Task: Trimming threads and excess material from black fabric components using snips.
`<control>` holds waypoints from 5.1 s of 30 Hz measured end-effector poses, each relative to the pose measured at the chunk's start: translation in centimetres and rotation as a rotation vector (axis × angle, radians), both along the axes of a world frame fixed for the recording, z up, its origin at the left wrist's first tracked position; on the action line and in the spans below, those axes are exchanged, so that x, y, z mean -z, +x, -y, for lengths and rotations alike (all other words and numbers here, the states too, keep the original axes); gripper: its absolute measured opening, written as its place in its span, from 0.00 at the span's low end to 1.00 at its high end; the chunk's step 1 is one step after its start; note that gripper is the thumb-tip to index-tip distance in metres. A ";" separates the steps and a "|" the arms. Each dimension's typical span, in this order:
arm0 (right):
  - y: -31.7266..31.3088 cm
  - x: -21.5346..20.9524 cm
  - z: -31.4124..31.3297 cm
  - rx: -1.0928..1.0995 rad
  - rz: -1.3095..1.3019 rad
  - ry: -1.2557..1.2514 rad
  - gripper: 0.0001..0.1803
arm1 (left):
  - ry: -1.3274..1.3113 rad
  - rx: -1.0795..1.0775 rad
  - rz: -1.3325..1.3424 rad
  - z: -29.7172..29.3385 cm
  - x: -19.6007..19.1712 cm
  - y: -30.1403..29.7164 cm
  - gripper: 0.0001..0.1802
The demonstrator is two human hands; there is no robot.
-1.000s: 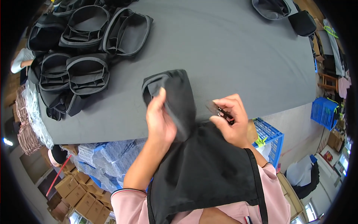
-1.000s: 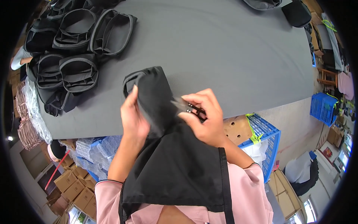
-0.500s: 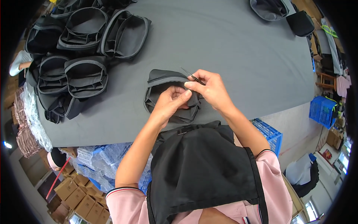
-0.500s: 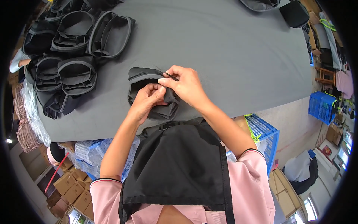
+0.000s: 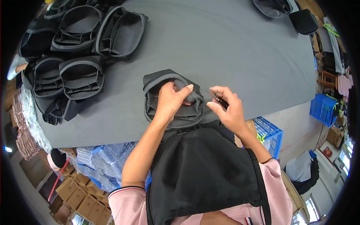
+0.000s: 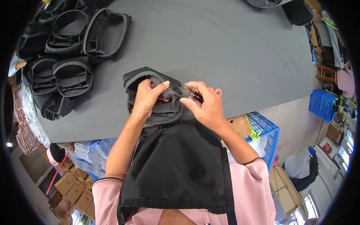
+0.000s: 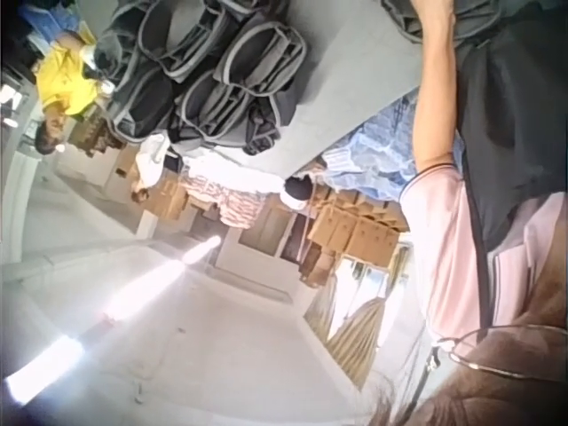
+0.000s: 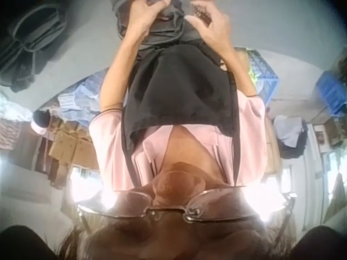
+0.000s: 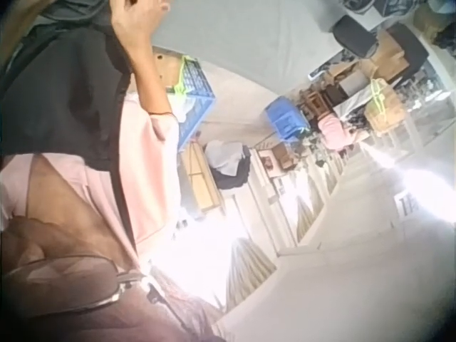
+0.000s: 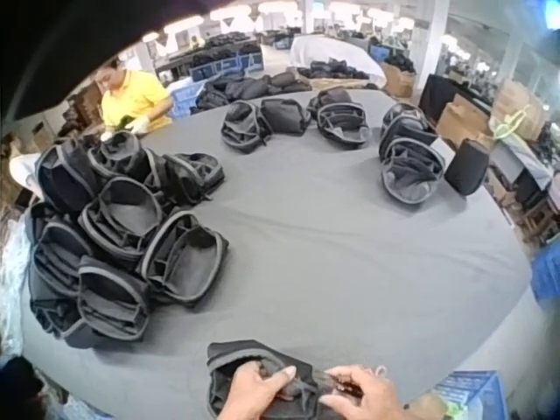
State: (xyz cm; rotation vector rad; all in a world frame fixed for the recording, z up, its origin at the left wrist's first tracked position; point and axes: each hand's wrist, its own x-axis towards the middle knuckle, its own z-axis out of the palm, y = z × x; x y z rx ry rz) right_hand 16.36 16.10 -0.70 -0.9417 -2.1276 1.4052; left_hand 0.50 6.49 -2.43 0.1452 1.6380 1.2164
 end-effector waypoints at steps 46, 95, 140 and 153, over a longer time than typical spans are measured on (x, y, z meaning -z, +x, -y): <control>-1.4 4.6 -0.4 0.124 0.063 -0.599 0.07 | 0.002 0.526 -0.980 -0.6 -1.4 0.3 0.36; -2.2 1.1 -3.8 -0.562 0.382 0.749 0.13 | -0.242 0.805 -0.727 -5.0 0.9 -2.8 0.16; -8.4 4.2 -1.8 -0.052 0.084 0.152 0.07 | -0.300 0.670 -0.966 -2.8 0.1 0.5 0.20; -3.9 4.4 -1.3 0.126 -0.194 -0.717 0.10 | -0.101 0.706 -0.464 -2.5 0.3 -2.1 0.14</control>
